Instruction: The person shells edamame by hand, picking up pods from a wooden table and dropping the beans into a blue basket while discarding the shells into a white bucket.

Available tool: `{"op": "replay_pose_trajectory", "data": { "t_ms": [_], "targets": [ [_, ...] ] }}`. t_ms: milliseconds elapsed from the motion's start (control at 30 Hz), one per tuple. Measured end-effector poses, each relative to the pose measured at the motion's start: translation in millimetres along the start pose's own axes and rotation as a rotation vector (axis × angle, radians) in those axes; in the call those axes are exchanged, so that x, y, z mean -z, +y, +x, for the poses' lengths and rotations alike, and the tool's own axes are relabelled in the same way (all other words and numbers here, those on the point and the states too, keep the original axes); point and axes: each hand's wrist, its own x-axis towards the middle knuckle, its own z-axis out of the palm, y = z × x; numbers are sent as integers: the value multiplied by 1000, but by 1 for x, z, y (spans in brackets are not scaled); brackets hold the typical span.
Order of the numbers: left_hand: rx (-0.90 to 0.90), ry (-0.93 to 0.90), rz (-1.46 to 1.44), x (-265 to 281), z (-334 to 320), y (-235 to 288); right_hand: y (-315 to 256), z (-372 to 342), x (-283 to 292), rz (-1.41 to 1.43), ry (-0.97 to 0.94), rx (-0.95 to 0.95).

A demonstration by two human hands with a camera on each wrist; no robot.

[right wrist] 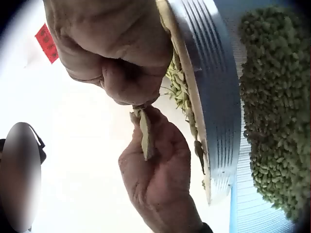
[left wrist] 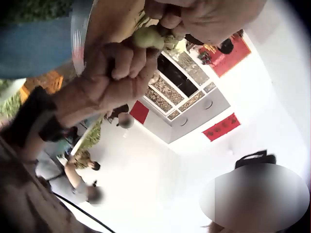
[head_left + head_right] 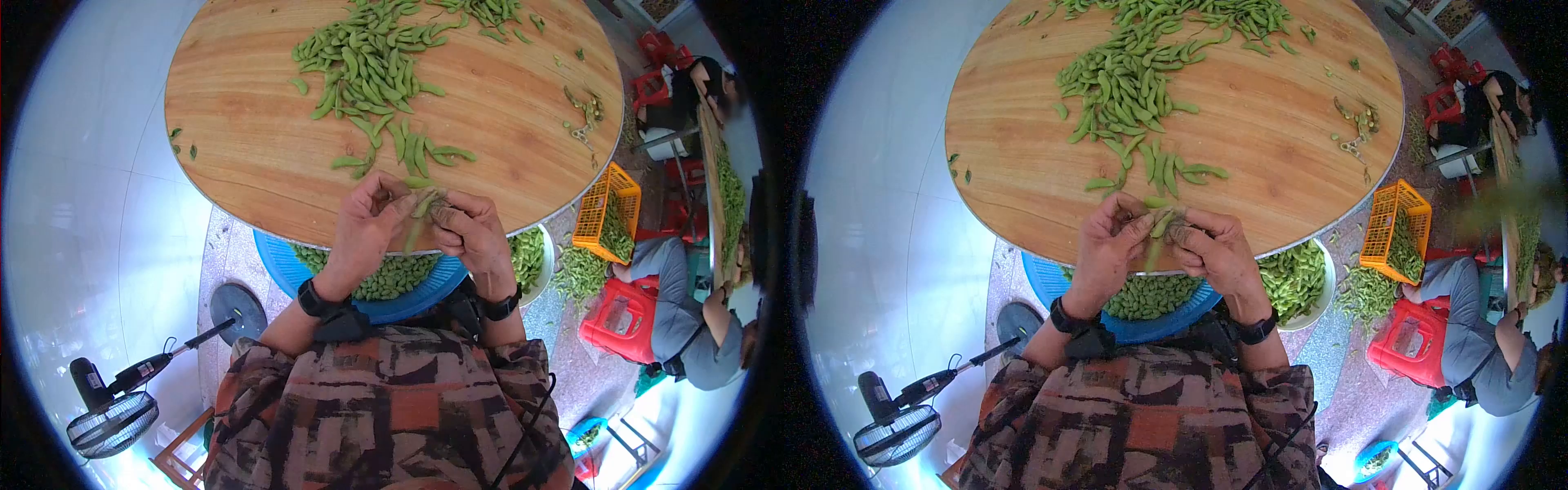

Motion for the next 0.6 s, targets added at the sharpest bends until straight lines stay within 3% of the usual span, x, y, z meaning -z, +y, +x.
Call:
{"op": "replay_pose_trajectory", "data": {
  "t_ms": [233, 267, 300, 367, 433, 533, 567, 600],
  "targets": [
    [39, 58, -92, -8, 4, 1, -7, 6, -14, -26, 88, 49],
    [-17, 16, 117, -7, 3, 2, -9, 5, -16, -29, 86, 51],
    [-71, -24, 326, -6, 2, 3, -10, 4, -18, -115, 116, 104],
    [-44, 6, 315, -9, 1, 2, -9, 1, -23, -198, 146, 152],
    [-19, 32, 300, -8, 1, 0, -8, 0, -26, -453, 214, 213],
    [52, -46, 76, 6, 3, -3, -5, -3, -15, -540, 119, 300],
    [182, -135, -118, 11, 3, -3, -9, -5, -13, -540, 119, 297],
    [313, -222, -312, 14, 3, -3, -16, -7, -11, -446, 71, 167]
  ]
}}
